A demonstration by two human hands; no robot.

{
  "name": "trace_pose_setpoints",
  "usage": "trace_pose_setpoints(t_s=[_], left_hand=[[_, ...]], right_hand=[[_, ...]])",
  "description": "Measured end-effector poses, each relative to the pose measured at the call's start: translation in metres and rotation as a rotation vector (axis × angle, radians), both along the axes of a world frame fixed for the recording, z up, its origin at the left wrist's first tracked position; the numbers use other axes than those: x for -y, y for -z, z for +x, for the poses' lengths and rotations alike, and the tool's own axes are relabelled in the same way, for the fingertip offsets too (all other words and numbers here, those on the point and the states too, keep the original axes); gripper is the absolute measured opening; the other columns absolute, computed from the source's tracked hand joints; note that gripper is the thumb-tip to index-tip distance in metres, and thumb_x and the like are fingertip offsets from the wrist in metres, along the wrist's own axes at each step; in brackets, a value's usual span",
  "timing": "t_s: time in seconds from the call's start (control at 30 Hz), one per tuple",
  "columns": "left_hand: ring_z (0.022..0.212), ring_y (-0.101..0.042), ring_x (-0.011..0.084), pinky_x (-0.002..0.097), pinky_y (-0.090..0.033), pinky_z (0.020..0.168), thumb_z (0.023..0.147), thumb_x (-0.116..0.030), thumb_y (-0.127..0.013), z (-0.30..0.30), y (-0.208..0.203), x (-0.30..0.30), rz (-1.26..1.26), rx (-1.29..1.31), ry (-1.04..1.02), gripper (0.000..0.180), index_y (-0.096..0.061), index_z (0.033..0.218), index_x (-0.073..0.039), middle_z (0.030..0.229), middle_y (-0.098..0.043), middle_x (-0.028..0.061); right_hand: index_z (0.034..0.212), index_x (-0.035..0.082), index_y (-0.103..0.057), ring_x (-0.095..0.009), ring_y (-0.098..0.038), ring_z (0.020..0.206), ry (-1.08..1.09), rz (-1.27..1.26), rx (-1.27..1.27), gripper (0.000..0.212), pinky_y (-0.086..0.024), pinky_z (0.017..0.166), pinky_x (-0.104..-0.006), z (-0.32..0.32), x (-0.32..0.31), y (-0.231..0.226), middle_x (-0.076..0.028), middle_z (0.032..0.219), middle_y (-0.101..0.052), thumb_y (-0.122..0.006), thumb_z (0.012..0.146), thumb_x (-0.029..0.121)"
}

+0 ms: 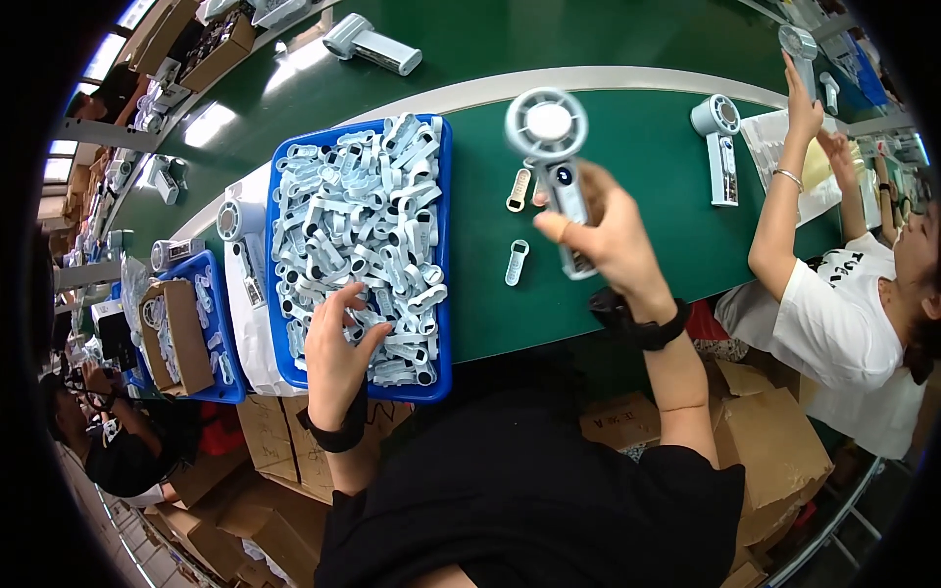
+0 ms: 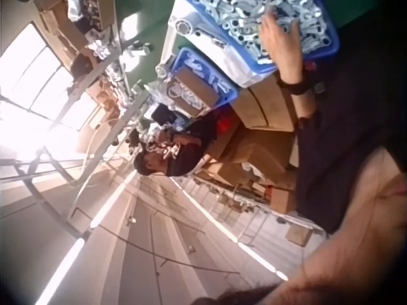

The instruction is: The person picks up a handheld fan and a plastic component, fits the component onto the fan, and presses a button on the handle. After checking the digital display, the person places the fan on the table and repeats the process.

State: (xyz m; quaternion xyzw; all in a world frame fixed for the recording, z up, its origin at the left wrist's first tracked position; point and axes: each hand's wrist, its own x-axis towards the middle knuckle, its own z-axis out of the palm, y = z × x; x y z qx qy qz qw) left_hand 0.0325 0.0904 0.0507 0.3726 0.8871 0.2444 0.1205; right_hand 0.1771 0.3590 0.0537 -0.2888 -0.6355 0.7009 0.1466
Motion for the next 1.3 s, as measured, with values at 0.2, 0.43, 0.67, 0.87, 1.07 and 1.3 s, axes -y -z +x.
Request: trace_pose_setpoints(t_s=[0.2, 0.43, 0.67, 0.87, 1.07, 1.3], left_hand=[[0.075, -0.053, 0.0221, 0.0309, -0.043, 0.068, 0.067, -0.005, -0.07, 0.001, -0.001, 0.0, 0.069, -0.051, 0.07, 0.036, -0.059, 0.101, -0.004, 0.086, -0.059, 0.0065], [0.074, -0.054, 0.0254, 0.0327, -0.044, 0.065, 0.073, -0.002, -0.065, -0.009, -0.001, 0.004, 0.226, -0.051, 0.104, 0.014, -0.063, 0.086, -0.002, 0.083, -0.06, 0.0076], [0.076, -0.059, 0.0215, 0.0301, -0.047, 0.062, 0.084, -0.009, -0.057, -0.011, -0.008, 0.003, 0.478, 0.004, -0.023, 0.012, -0.061, 0.09, 0.0, 0.084, -0.062, 0.0104], [0.074, -0.063, 0.0194, 0.0235, -0.049, 0.054, 0.092, -0.016, -0.047, 0.001, -0.008, 0.007, 0.85, 0.478, -0.216, 0.022, -0.057, 0.097, 0.003, 0.085, -0.063, 0.0142], [0.071, -0.064, 0.0183, 0.019, -0.048, 0.05, 0.089, -0.007, -0.05, 0.002, -0.02, 0.0, 0.914, 0.544, -0.264, 0.02, -0.054, 0.105, 0.005, 0.087, -0.063, 0.0147], [0.075, -0.064, 0.0199, 0.0211, -0.048, 0.051, 0.088, -0.011, -0.054, 0.001, -0.018, -0.003, 0.908, 0.455, -0.279, 0.028, -0.052, 0.111, 0.005, 0.091, -0.062, 0.0164]], right_hand=[[0.124, -0.007, -0.033, -0.014, -0.057, 0.092, 0.261, 0.445, 0.212, 0.054, -0.045, 0.08, -0.0236, 0.04, -0.114, 0.038, -0.014, 0.104, -0.059, -0.062, 0.081, 0.007], [0.119, -0.007, -0.042, -0.02, -0.055, 0.096, 0.374, 0.668, 0.422, 0.049, -0.043, 0.084, -0.0296, 0.064, -0.158, 0.072, -0.017, 0.109, -0.056, -0.062, 0.082, 0.018], [0.125, -0.002, -0.042, -0.035, -0.043, 0.113, 0.172, 1.462, 0.848, 0.06, -0.035, 0.095, -0.0387, 0.008, -0.107, 0.004, -0.023, 0.124, -0.042, -0.058, 0.082, 0.038], [0.135, 0.003, -0.029, -0.034, -0.04, 0.119, -0.359, 1.182, 0.376, 0.074, -0.035, 0.098, -0.038, -0.142, -0.094, -0.002, -0.021, 0.127, -0.043, -0.06, 0.08, 0.041], [0.13, -0.001, -0.034, -0.034, -0.049, 0.11, -0.167, 1.356, 0.466, 0.076, -0.042, 0.091, -0.0388, -0.253, -0.123, 0.051, -0.021, 0.12, -0.05, -0.066, 0.075, 0.041], [0.105, -0.008, -0.05, -0.025, -0.062, 0.088, -0.349, 0.152, 0.289, 0.047, -0.054, 0.071, -0.0328, -0.24, -0.152, 0.03, -0.016, 0.097, -0.061, -0.07, 0.076, 0.024]])
